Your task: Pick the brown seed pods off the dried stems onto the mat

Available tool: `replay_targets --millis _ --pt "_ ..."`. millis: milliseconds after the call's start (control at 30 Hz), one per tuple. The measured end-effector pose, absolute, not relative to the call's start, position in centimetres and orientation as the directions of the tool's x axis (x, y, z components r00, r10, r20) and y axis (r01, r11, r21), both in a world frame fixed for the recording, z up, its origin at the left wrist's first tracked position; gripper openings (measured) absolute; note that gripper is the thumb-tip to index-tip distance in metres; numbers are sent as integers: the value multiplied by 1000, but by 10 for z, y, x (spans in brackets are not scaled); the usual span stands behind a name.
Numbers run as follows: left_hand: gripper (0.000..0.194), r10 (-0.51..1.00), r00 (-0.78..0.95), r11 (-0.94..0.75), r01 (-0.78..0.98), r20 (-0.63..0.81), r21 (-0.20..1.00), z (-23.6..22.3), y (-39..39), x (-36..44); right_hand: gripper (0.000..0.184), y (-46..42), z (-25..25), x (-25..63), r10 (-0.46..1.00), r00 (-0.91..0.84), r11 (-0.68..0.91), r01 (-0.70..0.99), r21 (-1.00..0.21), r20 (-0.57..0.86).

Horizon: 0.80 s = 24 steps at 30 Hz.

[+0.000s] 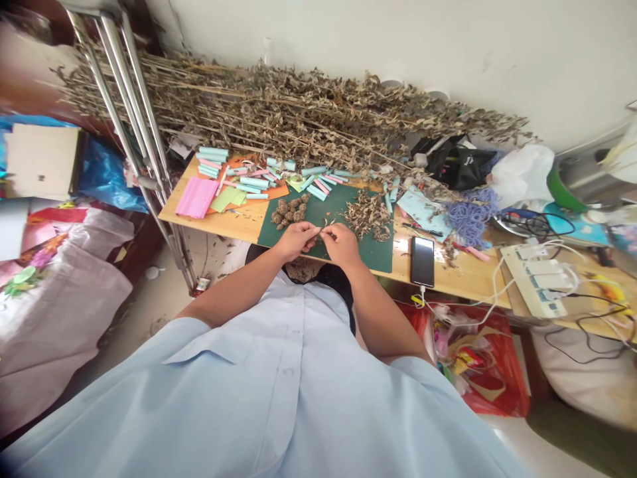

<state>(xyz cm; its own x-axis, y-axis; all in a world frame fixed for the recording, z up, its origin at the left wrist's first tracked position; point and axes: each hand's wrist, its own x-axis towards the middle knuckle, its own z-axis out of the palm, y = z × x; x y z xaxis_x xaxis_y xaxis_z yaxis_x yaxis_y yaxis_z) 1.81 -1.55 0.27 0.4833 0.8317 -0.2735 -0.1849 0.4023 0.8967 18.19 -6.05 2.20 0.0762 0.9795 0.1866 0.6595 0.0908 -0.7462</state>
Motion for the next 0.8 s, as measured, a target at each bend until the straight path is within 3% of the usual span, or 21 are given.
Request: replay_targets --millis 300,700,800 --pt "27 797 531 395 -99 -287 914 3 -16 16 26 -56 7 182 983 178 -51 516 -855 49" --pt "17 812 497 433 -165 -305 886 6 -15 18 23 -53 0 198 952 305 -112 317 -942 -11" --pt "23 814 488 452 -193 -315 871 7 -15 17 26 -56 1 195 951 309 -129 290 -948 -35"
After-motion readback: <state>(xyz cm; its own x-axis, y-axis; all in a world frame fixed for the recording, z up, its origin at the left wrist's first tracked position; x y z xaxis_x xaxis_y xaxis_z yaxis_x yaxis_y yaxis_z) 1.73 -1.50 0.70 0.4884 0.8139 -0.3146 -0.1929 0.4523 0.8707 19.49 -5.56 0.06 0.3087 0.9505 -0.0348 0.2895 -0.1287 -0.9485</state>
